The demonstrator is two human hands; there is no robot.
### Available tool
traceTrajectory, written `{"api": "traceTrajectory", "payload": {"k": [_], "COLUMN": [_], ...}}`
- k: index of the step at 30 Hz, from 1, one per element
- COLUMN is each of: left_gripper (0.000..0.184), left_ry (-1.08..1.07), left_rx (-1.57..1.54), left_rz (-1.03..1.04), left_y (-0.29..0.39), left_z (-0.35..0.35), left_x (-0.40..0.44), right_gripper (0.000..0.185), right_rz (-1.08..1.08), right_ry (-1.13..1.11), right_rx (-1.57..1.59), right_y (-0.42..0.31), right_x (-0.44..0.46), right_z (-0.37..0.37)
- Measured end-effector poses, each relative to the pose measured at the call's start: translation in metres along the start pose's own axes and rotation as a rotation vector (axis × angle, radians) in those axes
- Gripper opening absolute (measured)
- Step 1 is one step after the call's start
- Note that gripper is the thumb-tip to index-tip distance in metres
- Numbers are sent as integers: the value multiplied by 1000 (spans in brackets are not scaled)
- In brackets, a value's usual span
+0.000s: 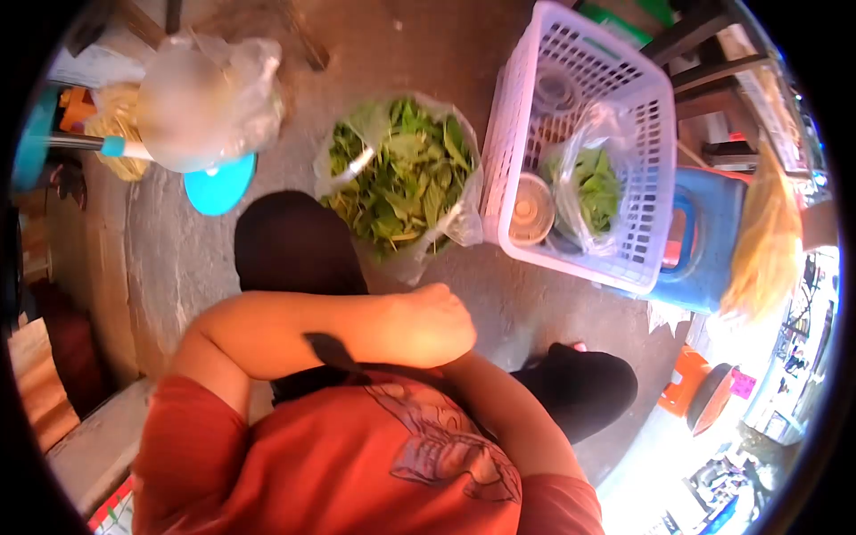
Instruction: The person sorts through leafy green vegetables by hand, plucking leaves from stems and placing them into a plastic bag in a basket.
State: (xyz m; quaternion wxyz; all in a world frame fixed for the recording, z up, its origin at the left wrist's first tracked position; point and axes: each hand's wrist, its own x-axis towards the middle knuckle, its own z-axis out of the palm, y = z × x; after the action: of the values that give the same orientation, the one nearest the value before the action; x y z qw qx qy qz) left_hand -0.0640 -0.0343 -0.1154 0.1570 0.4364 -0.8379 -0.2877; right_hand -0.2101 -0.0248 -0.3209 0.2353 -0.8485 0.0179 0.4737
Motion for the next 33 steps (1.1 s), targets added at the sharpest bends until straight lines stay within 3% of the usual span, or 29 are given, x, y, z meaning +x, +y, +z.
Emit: {"api": "traceTrajectory", "payload": {"k": [1,3,5,6,10,13,17,20,23,25,27,30,33], "left_gripper": [18,17,23,25,23,21,19,20,22,23,24,19,15], "left_ry": [-108,-77,200,43,360,481,206,-50,-33,-53,-82,-58,-81], "left_rx": [58,91,-82,-113,-138,-114,154,183,158,180,182,145,52], "left_rz": [-86,-243,-187,-381,-496,-625,-873,-1003,-1116,-1249,-1207,-1165,-1174], "left_y": [1,0,-14,-7,-11,-38,-69,-63,-101,-126,-134,-129,-126], "left_z": [-17,-26,-40,-65,-91,-89,-69,-51,2,46,84,85,32], "left_x": [5,1,-29,-34,-74,-76,-33,1,20,23,25,30,25], "right_gripper": [52,51,50,50,36,37,36,32,27,25,25,27,28], "right_rz": [5,-5,11,37,163,178,127,57,-26,65,90,-39,57], "right_ry": [-2,-8,69,130,388,436,494,762,1008,1011,975,1116,1140], "right_rx": [3,-1,-35,-31,85,-30,-268,-157,-54,-178,-239,-140,-146], "right_y": [3,6,7,3,-28,-49,-47,-21,10,9,3,8,24], "right_x": [-2,-12,-36,-57,-135,-178,-223,-249,-251,-259,-269,-274,-270], "right_z": [-1,-12,-39,-59,-121,-155,-195,-208,-214,-225,-233,-241,-247]}}
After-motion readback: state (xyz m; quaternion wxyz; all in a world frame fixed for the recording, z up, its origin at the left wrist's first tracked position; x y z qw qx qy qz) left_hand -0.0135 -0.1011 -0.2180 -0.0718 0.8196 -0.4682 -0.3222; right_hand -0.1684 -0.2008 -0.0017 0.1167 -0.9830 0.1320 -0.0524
